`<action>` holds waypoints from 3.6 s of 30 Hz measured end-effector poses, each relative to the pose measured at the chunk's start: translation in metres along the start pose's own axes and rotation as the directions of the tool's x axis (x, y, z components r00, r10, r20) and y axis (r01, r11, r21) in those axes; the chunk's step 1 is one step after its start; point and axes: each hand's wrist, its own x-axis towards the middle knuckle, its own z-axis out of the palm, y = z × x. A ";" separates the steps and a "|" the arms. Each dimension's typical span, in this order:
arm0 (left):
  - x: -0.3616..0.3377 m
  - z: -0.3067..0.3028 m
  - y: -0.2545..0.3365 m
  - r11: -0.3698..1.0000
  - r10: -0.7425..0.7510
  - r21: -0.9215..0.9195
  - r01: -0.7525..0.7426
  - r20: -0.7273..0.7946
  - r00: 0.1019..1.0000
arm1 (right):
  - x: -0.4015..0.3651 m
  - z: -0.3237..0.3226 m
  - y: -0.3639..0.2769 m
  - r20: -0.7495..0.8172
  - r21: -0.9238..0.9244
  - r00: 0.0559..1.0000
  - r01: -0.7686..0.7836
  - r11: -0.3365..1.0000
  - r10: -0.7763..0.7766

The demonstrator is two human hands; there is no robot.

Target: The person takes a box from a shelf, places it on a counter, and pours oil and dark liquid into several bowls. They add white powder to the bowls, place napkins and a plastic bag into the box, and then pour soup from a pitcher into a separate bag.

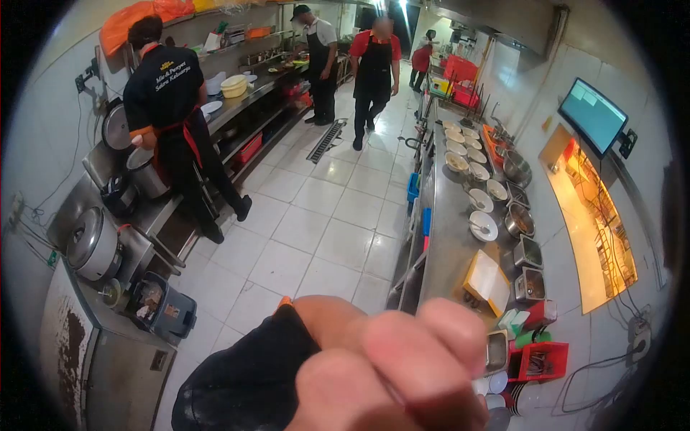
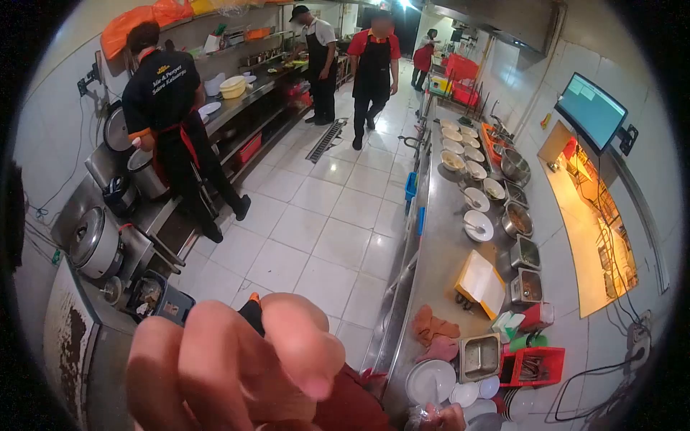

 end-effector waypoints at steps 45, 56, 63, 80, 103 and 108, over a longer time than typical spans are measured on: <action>-0.427 0.191 0.075 -0.301 -0.117 0.599 0.742 0.749 -0.653 | -0.291 -0.155 -0.162 0.203 0.939 0.072 0.268 -0.215 0.976; -0.441 0.187 0.059 0.351 -0.184 0.730 0.586 0.668 -0.721 | -0.283 -0.162 -0.161 -0.243 0.312 -0.123 -0.949 -0.042 0.962; -0.467 0.195 0.059 0.808 -0.358 0.528 0.262 0.793 -0.493 | -0.287 -0.139 -0.152 -0.396 -0.052 -0.180 -0.975 -0.218 0.901; -0.488 0.231 0.033 -0.701 0.046 0.642 0.310 0.475 -0.879 | -0.342 -0.152 -0.105 -0.238 0.406 -0.305 -0.894 -0.191 0.922; -0.502 0.257 0.018 0.329 -0.355 0.769 0.548 0.639 -0.682 | -0.459 -0.062 -0.137 0.068 0.512 -0.215 -0.831 -0.219 0.974; -0.512 0.254 0.018 0.501 -0.471 0.714 0.489 0.699 -0.538 | -0.455 -0.074 -0.143 -0.026 0.574 -0.212 -0.803 -0.159 0.977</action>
